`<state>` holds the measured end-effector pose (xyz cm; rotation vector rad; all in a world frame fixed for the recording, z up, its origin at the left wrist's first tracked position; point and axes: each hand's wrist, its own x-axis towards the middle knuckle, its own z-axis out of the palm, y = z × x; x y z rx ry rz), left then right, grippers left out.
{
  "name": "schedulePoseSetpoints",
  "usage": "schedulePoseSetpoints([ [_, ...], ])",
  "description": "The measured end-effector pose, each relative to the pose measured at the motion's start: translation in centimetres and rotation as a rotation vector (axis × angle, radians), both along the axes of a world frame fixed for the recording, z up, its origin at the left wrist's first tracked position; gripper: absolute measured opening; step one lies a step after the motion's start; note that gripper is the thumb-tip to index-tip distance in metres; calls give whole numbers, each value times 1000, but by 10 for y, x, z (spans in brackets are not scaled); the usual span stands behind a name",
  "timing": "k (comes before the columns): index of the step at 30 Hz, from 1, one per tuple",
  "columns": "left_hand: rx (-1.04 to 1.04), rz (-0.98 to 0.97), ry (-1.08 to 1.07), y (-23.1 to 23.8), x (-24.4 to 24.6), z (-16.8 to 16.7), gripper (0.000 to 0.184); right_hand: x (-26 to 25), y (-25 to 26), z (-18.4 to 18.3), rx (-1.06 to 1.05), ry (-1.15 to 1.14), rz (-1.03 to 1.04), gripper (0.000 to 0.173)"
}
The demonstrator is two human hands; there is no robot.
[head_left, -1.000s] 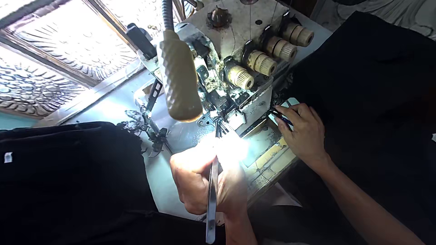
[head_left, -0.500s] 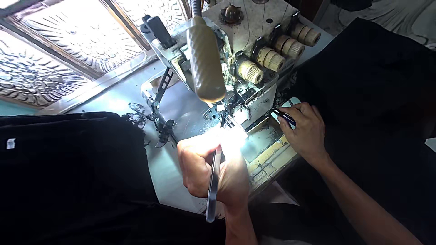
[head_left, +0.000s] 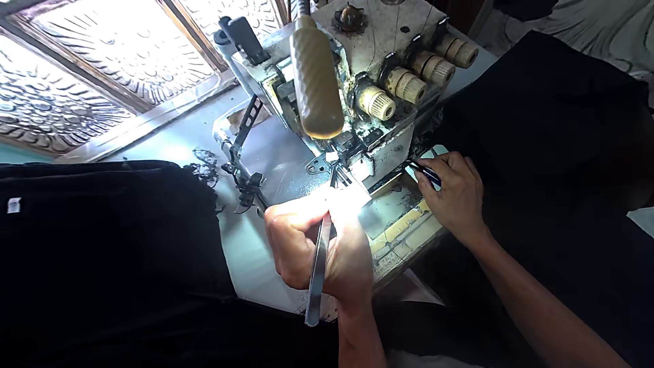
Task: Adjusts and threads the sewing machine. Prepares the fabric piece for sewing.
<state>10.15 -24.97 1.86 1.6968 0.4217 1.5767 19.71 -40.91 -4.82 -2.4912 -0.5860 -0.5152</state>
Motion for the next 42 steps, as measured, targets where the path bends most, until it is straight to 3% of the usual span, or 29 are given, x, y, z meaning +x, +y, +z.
schedulePoseSetpoints([
  [17,-95,-44,18,3,1,6,17,0,0,3,9,15,14,30],
  [42,4,33,33,-1,0,1,13,-3,-1,5,7,41,15,29],
])
